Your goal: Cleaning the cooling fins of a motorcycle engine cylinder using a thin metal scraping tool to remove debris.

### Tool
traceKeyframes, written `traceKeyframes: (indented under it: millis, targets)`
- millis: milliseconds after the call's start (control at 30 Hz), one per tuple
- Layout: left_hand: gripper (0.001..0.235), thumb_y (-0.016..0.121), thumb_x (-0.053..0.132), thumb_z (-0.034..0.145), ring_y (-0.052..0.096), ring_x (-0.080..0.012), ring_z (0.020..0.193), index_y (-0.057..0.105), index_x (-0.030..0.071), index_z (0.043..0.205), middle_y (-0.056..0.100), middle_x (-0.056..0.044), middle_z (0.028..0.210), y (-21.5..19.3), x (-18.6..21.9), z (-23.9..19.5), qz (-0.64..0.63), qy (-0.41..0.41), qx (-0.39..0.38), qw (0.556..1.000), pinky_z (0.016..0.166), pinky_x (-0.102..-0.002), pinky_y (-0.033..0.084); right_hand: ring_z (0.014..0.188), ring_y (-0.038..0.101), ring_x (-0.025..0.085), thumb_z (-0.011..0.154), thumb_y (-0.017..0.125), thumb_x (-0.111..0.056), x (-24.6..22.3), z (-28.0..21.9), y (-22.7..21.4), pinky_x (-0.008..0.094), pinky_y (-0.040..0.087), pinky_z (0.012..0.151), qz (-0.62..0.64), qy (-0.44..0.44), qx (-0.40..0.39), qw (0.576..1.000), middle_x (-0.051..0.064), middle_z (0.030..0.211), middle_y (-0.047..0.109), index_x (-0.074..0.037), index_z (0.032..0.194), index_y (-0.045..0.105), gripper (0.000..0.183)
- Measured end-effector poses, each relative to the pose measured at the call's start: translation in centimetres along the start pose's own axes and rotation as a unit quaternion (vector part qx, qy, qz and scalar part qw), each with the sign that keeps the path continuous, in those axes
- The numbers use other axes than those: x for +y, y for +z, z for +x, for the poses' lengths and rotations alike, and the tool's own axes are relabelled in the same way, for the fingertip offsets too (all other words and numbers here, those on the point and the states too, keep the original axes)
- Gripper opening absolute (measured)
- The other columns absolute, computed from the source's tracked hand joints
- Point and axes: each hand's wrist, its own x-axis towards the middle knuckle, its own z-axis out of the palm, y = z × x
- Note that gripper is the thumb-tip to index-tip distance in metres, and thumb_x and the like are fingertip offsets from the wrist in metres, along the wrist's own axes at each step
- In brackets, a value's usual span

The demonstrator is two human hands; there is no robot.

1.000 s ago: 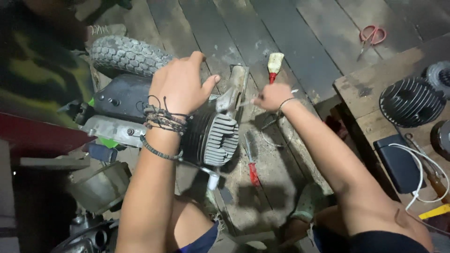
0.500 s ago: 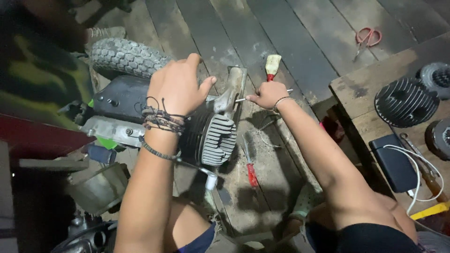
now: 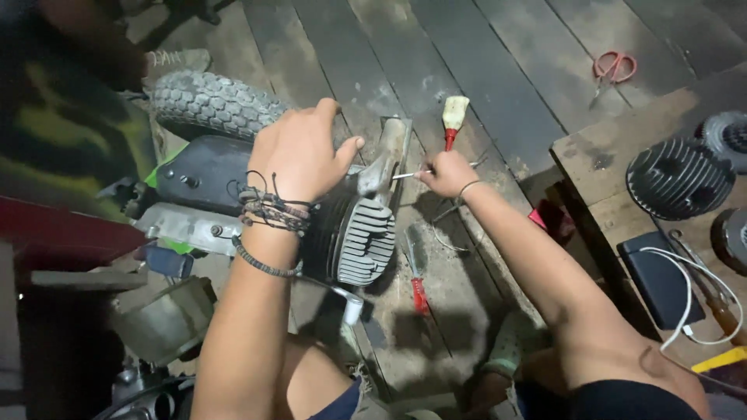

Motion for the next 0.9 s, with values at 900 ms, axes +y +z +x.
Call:
traceKeyframes:
  millis: [900]
  targets:
    - [0.044,0.069,0.044,0.092,0.074,-0.0383,0.090,0.068,0.009,0.119,0.075,-0.017,0.094,0.4,-0.5,0.0,-0.015,0.015,0.025,0.999,0.077,-0.055,0.059,0.071,0.068,0.037,0.085,0.057,-0.037,5.7,4.9,6.7,0.050,0.051,0.069,-0.176,-0.166,0.181,0.953,0.016,0.060,0.066,-0.011,0.059,0.067,0.038]
